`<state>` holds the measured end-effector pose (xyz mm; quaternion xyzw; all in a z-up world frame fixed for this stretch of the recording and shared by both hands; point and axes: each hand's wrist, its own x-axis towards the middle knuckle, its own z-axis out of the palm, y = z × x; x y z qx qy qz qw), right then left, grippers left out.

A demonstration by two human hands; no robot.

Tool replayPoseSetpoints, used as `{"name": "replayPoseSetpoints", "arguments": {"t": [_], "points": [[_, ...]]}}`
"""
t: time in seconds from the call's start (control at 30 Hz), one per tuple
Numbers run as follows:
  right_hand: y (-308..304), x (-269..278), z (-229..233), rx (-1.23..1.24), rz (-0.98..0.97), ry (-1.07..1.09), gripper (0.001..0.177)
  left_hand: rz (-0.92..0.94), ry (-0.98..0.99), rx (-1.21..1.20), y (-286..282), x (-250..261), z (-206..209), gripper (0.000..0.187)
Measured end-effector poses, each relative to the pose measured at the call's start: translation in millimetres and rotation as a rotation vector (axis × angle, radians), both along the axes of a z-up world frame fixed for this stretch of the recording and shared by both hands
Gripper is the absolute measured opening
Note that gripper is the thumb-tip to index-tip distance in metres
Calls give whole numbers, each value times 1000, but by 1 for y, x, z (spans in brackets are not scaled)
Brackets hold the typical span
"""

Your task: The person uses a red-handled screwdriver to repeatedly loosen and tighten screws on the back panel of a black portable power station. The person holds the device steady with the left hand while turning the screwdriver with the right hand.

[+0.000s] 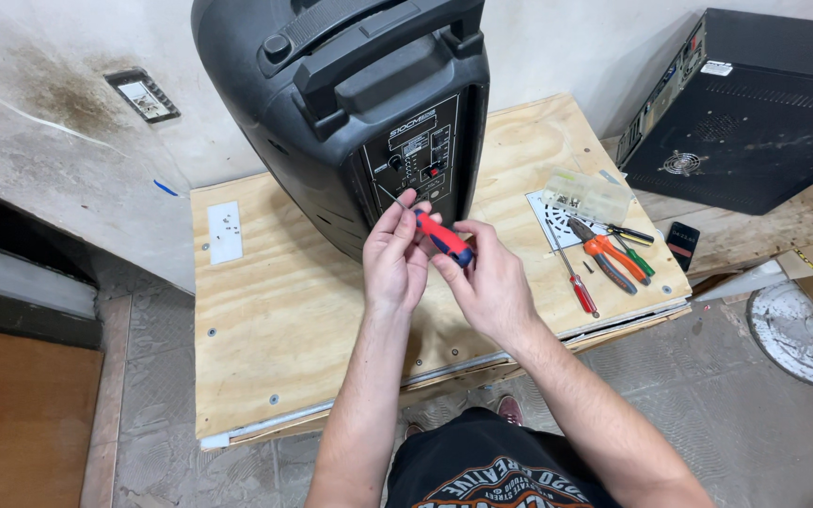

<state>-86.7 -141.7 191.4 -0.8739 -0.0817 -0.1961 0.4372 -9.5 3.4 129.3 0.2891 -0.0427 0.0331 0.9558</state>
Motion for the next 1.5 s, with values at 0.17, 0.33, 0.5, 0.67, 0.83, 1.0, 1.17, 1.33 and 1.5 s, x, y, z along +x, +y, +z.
{"name": "replayPoseSetpoints", "arguments": {"t": [0.17,0.33,0.5,0.67,0.83,1.0,1.17,1.33,1.5], "points": [[6,0,-5,-194,-63,-312,37,-28,-25,-6,0,-14,20,56],[7,-3,-7,-275,-29,-403,42,0,-17,109,-4,2,-14,63],[3,-15,-3,5,37,-147,45,-50,-43,6,3,-5,-1,64],[5,-5,-8,-265,-47,-412,30,-37,-13,51,4,-4,-3,63],[4,-11,-4,-285,-23,-418,29,65,-36,89,1,11,-35,62],[7,-12,5,19,23,-194,38,43,-43,74,3,-18,11,60],[9,-7,1,-295,-44,-477,28,120,10,291,-3,-13,11,64],[10,-10,2,-249,-14,-424,30,228,2,445,-5,-9,3,61],[12,-11,4,-66,21,-279,42,191,-25,359,-10,-20,22,52]]}}
